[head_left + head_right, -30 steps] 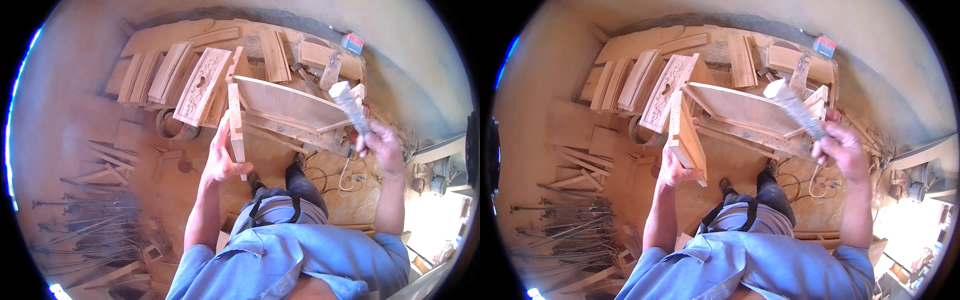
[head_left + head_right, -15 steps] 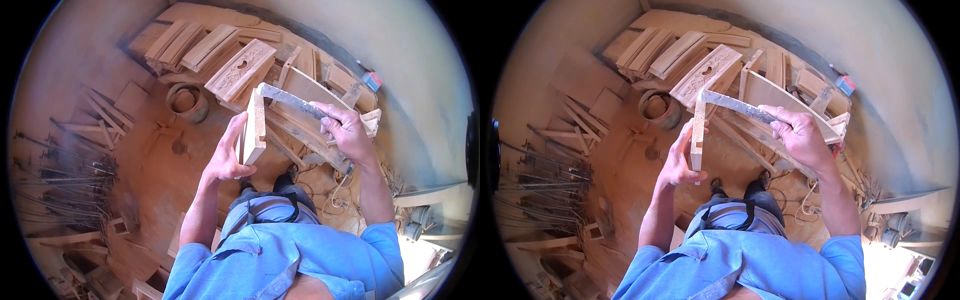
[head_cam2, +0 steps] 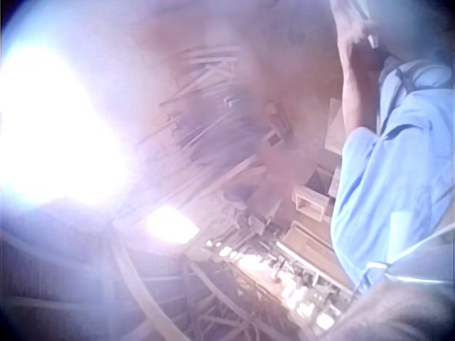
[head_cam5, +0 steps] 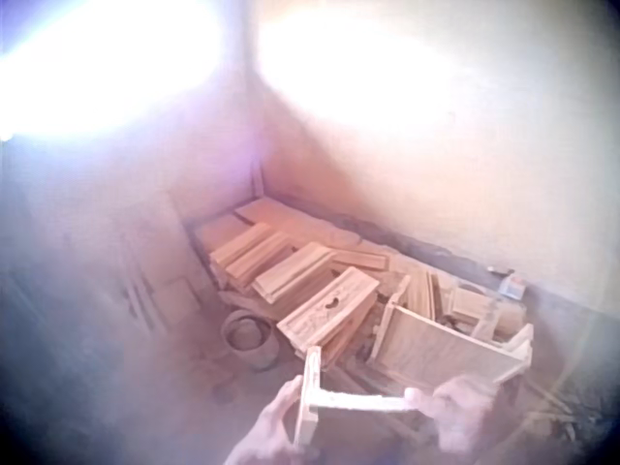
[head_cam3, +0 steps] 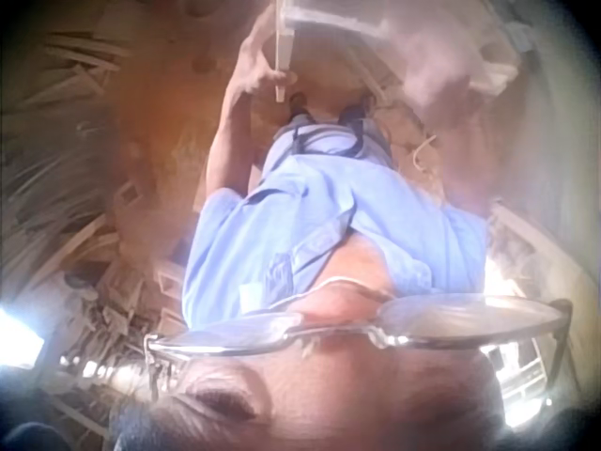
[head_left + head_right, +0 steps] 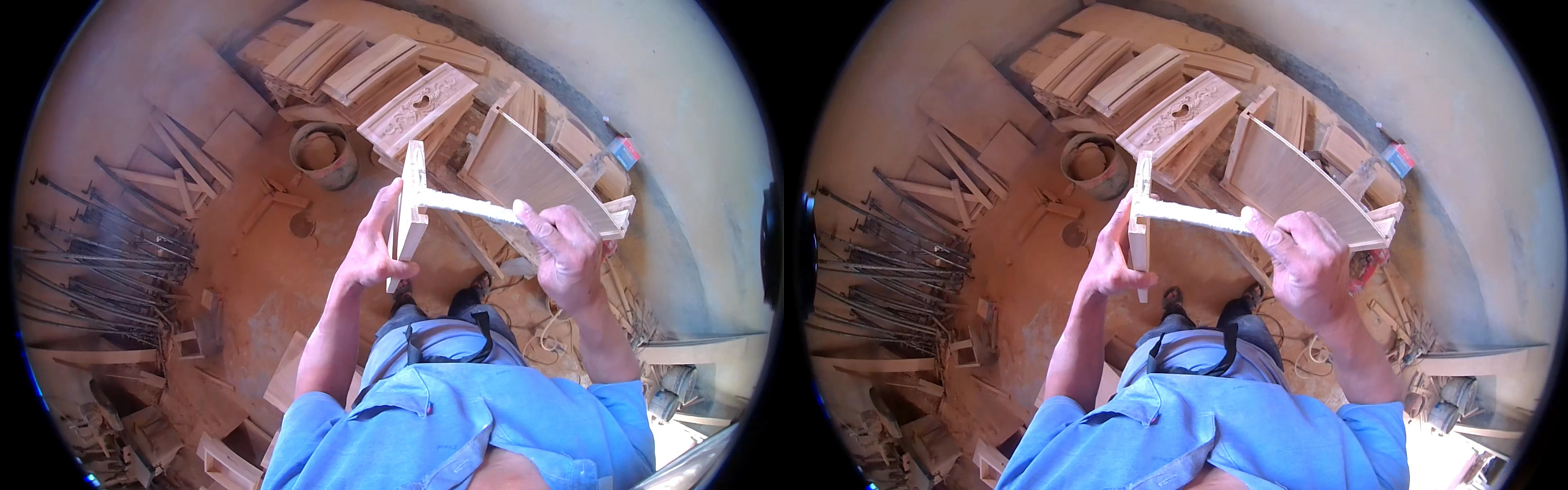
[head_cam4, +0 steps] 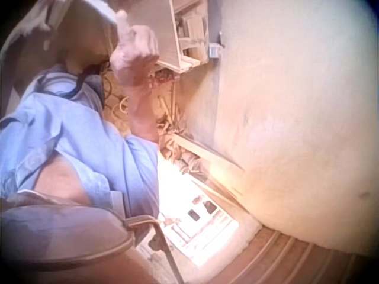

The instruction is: The person assembles a wooden drawer by fitting wooden panels together, hammering joints, and securing them using a nail gun.

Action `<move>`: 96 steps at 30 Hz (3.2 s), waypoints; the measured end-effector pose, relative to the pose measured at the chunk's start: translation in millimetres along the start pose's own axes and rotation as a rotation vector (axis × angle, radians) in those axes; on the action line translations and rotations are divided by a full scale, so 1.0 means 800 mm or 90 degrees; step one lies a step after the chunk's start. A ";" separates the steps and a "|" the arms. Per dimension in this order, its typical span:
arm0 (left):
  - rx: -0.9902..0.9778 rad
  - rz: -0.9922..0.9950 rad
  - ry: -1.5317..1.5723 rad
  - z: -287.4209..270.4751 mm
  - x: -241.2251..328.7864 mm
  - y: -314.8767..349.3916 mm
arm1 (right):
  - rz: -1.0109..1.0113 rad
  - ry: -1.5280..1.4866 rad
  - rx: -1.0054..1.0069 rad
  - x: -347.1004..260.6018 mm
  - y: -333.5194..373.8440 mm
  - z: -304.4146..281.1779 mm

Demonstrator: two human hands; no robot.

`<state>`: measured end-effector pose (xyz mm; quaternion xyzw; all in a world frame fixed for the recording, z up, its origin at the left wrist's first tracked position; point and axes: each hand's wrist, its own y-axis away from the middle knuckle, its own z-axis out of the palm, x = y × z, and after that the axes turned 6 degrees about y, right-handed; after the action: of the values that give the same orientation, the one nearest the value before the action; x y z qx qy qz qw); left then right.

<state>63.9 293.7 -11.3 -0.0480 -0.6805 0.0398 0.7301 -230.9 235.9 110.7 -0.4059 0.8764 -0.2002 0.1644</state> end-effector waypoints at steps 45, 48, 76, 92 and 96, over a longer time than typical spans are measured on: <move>0.363 0.044 0.521 -0.056 -0.029 -0.020 | 0.278 -0.556 -0.122 0.022 0.055 0.059; 0.547 0.000 0.671 -0.068 -0.028 -0.022 | 0.322 -0.530 -0.065 0.008 0.076 0.080; 0.704 -0.074 0.892 -0.053 -0.061 -0.005 | 0.387 -0.569 -0.002 -0.045 0.070 0.169; 0.696 -0.097 0.837 -0.049 -0.089 -0.010 | 0.727 -1.305 -0.350 -0.013 0.108 0.160; 0.711 -0.109 0.857 -0.044 -0.090 -0.013 | 0.743 -1.299 -0.352 -0.019 0.093 0.149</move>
<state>93.9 273.8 -83.4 0.3543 0.0121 0.2752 0.8936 -215.7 265.9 -26.7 0.0581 0.4076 0.5113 0.7543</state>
